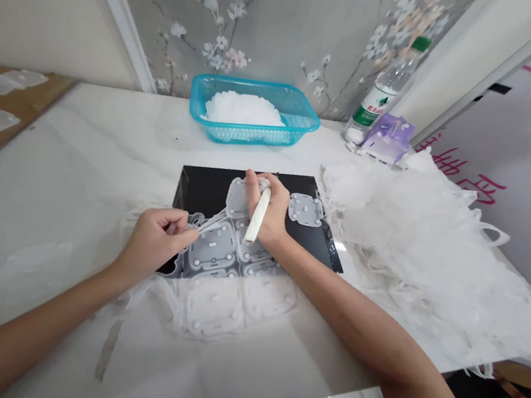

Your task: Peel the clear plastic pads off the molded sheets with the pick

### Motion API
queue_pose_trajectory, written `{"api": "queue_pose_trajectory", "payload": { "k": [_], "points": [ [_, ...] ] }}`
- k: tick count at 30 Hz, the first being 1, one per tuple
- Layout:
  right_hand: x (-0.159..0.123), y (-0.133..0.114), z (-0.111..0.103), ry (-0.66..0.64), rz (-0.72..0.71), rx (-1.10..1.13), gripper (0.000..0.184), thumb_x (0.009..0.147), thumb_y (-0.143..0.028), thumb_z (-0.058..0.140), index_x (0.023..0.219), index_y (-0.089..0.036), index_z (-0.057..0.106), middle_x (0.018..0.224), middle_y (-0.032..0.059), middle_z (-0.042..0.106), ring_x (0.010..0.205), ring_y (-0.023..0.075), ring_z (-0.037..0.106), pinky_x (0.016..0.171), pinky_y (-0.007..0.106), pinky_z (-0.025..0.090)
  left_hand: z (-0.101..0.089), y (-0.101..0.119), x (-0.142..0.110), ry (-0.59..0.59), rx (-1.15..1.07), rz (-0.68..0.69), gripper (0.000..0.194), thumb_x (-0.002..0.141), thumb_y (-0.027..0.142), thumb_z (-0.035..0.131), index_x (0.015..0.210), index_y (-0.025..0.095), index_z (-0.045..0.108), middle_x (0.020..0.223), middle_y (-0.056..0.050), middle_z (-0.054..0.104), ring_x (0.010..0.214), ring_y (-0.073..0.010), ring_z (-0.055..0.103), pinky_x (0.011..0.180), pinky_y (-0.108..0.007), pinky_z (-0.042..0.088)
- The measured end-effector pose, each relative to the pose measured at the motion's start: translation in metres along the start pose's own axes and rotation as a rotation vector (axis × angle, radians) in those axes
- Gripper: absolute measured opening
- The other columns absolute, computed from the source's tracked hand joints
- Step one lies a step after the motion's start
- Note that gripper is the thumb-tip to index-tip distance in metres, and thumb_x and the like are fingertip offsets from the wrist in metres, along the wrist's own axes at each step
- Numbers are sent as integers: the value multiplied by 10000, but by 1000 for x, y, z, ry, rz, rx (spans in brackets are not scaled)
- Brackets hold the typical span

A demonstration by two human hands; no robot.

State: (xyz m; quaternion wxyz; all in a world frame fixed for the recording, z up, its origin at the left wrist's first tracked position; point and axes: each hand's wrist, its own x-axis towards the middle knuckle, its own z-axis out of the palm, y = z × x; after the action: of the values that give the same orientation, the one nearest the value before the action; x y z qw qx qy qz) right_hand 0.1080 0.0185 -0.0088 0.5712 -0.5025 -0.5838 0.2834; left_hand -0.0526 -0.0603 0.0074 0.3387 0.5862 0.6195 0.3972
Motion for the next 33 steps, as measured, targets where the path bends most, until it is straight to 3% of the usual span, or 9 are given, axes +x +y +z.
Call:
{"api": "queue_pose_trajectory", "payload": {
  "k": [10, 13, 17, 21, 23, 27, 29, 31, 33],
  "points": [
    [0, 5, 3, 46, 56, 50, 368, 797, -456, 568, 587, -158, 517, 508, -45, 432, 497, 78, 387, 506, 227, 359, 0, -3, 1, -20, -39, 14, 349, 609, 118, 512, 498, 180, 187, 490, 60, 162, 490, -63, 172, 469, -245, 141],
    [-3, -1, 3, 97, -14, -18, 343, 809, -447, 562, 622, -161, 541, 529, -34, 481, 527, 94, 444, 551, 242, 386, 0, -4, 2, 149, -143, -3, 214, 670, 183, 640, 679, 196, 427, 541, 78, 322, 507, -64, 321, 491, -198, 279],
    [-4, -5, 1, 137, -48, -70, 332, 792, -458, 592, 635, -168, 547, 543, -32, 503, 539, 105, 466, 558, 258, 395, -2, -2, 3, 335, -308, 22, 527, 635, 265, 758, 1053, 246, 438, 711, 65, 481, 644, -85, 505, 558, -174, 408],
    [4, 0, -4, 184, -35, -79, 334, 797, -430, 603, 609, -171, 508, 529, -48, 445, 526, 93, 427, 543, 255, 390, -4, -3, 5, 201, -428, -9, 186, 785, 349, 615, 846, 186, 550, 669, 22, 568, 647, -91, 555, 608, -188, 457],
    [9, 0, -7, 195, -42, -95, 326, 800, -413, 605, 606, -174, 497, 532, -50, 440, 525, 88, 422, 537, 249, 388, -5, -4, 6, 265, -459, -46, 161, 788, 337, 603, 786, 184, 553, 621, 38, 534, 584, -74, 517, 546, -171, 428],
    [7, -10, -10, 226, -199, -216, 301, 801, -410, 617, 632, -190, 499, 535, -46, 485, 518, 102, 465, 523, 250, 396, -8, -7, 8, 423, -521, -142, 162, 753, 302, 632, 752, 213, 497, 461, 105, 264, 380, -44, 218, 361, -176, 174],
    [-2, -17, -8, 240, -342, -277, 258, 802, -386, 632, 670, -202, 509, 561, -30, 532, 525, 114, 501, 522, 256, 408, -9, -9, 8, 342, -540, -148, 202, 769, 368, 613, 724, 213, 493, 422, 107, 254, 351, -44, 191, 355, -188, 151],
    [-16, -24, -4, 202, -479, -270, 213, 804, -348, 644, 724, -216, 497, 604, -17, 572, 534, 120, 535, 516, 252, 421, -10, -10, 9, 72, -546, -156, 364, 795, 533, 526, 672, 191, 534, 424, 61, 403, 348, -54, 323, 365, -198, 234],
    [-30, -28, 0, 33, -623, -198, 231, 793, -341, 659, 768, -227, 461, 663, -3, 609, 572, 123, 583, 513, 237, 440, -12, -10, 11, -232, -573, -189, 582, 779, 696, 389, 650, 165, 590, 529, -28, 575, 444, -105, 508, 432, -224, 365]
  ]
}}
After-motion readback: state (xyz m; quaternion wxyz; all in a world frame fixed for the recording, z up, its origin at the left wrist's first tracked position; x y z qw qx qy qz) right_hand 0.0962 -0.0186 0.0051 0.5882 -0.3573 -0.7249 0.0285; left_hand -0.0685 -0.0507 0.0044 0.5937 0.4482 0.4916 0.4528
